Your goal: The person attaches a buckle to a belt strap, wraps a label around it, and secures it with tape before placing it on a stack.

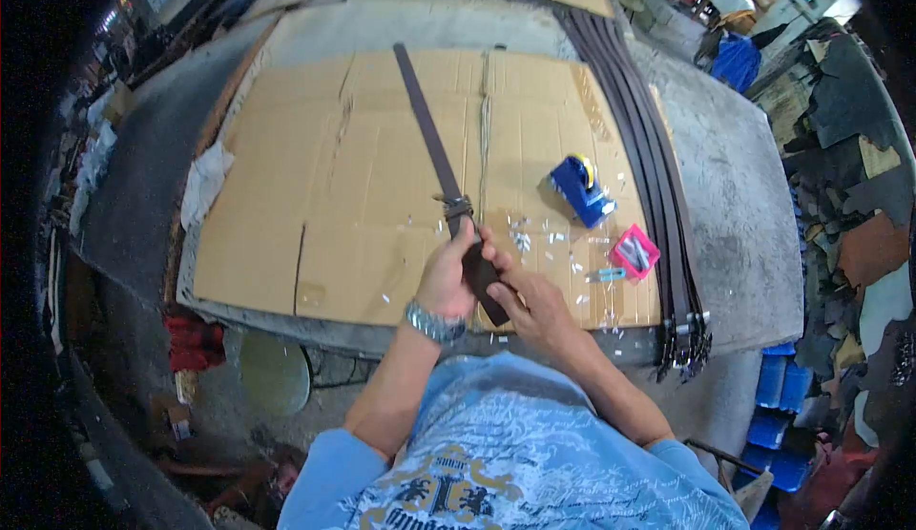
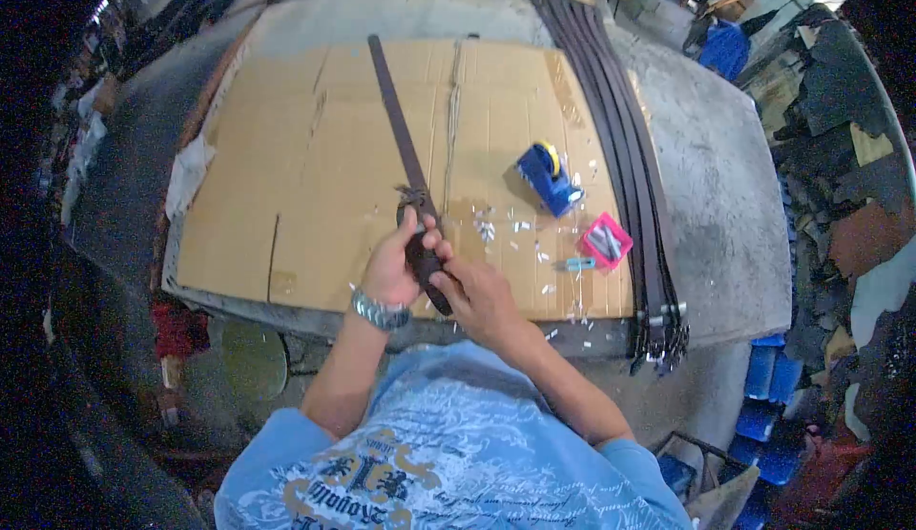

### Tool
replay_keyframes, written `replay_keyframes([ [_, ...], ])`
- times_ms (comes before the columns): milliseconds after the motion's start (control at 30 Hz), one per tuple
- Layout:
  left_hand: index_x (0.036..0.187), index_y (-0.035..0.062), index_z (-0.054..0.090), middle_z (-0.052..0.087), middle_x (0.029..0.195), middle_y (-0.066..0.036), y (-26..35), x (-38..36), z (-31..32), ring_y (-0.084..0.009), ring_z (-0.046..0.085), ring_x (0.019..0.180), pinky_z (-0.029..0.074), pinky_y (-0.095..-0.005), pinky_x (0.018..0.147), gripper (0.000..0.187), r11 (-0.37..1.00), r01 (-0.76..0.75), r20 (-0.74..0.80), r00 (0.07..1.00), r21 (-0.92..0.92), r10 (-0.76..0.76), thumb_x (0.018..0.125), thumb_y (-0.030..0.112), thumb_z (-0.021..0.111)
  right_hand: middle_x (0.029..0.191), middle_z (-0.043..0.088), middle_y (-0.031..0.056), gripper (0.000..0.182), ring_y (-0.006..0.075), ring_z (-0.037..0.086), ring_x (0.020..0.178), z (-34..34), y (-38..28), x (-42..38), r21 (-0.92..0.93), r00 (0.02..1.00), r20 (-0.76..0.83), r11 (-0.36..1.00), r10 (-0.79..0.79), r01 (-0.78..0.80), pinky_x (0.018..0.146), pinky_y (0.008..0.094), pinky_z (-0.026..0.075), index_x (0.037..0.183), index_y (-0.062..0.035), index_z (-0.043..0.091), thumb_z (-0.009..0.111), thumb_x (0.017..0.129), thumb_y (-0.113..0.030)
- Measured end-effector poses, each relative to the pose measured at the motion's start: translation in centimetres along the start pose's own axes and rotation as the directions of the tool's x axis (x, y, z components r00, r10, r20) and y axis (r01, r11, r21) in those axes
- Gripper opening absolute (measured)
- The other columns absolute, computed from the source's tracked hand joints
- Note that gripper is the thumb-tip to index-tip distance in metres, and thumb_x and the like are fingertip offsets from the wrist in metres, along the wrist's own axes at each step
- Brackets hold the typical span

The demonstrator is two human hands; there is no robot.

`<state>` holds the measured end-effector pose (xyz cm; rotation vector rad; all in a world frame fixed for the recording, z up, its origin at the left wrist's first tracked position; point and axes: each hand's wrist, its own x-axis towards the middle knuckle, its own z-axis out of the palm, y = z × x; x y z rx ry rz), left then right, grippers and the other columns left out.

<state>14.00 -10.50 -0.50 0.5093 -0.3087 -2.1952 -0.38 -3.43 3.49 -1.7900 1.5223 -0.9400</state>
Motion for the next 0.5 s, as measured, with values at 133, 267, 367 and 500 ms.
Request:
replay_keyframes([
  [133, 0.093, 0.0073, 0.052, 0.051, 0.069, -0.002, -0.6, 1.4, -1.4, -0.02, 0.055, 0.072, 0.05, -0.0363, 0.075, 0.032, 0.997, 0.053, -0.088, 0.994, -0.056, -0.058, 0.097, 0.039, 0.048, 0.075, 0.057, 0.0237, 0.02, 0.0429, 0.058, 0.073, 0.9, 0.8, -0.2, -0.065, 0.999, 0.03, 0.998, 0.014, -0.012, 0.062, 0.0457, 0.045, 0.086, -0.0001, 0.058, 0.057, 0.091, -0.02],
  [267, 0.09, 0.0072, 0.053, 0.055, 0.073, -0.002, 0.5, 2.0, -0.7, -0.0225, 0.058, 0.075, 0.05, -0.0394, 0.074, 0.032, 0.998, 0.065, -0.009, 0.998, -0.014, -0.065, 0.098, 0.038, 0.048, 0.07, 0.056, 0.0211, 0.021, 0.0413, 0.056, 0.067, 0.5, 0.6, -0.1, -0.028, 0.994, -0.08, 0.997, -0.078, 0.076, 0.057, 0.0465, 0.042, 0.083, -0.0018, 0.057, 0.06, 0.089, -0.022],
  [367, 0.093, 0.0075, 0.055, 0.057, 0.075, -0.002, 2.3, 3.0, -0.1, -0.022, 0.058, 0.08, 0.05, -0.0394, 0.079, 0.032, 0.996, 0.029, -0.006, 1.0, 0.081, -0.029, 0.097, 0.039, 0.049, 0.067, 0.059, 0.0186, 0.02, 0.0399, 0.06, 0.066, -0.3, 0.8, -0.1, -0.113, 0.989, -0.123, 0.991, -0.088, 0.074, 0.056, 0.0491, 0.044, 0.078, -0.0034, 0.057, 0.064, 0.085, -0.021],
  [500, 0.099, 0.0078, 0.055, 0.062, 0.083, -0.003, 2.5, 4.1, 0.2, -0.0239, 0.061, 0.095, 0.048, -0.0397, 0.087, 0.031, 0.993, 0.079, 0.081, 0.993, 0.086, -0.086, 0.096, 0.038, 0.05, 0.067, 0.06, 0.0188, 0.022, 0.0376, 0.062, 0.066, -1.4, 2.2, -0.4, -0.109, 0.991, -0.13, 0.994, -0.035, 0.021, 0.06, 0.0485, 0.045, 0.079, -0.0046, 0.058, 0.065, 0.084, -0.024],
])
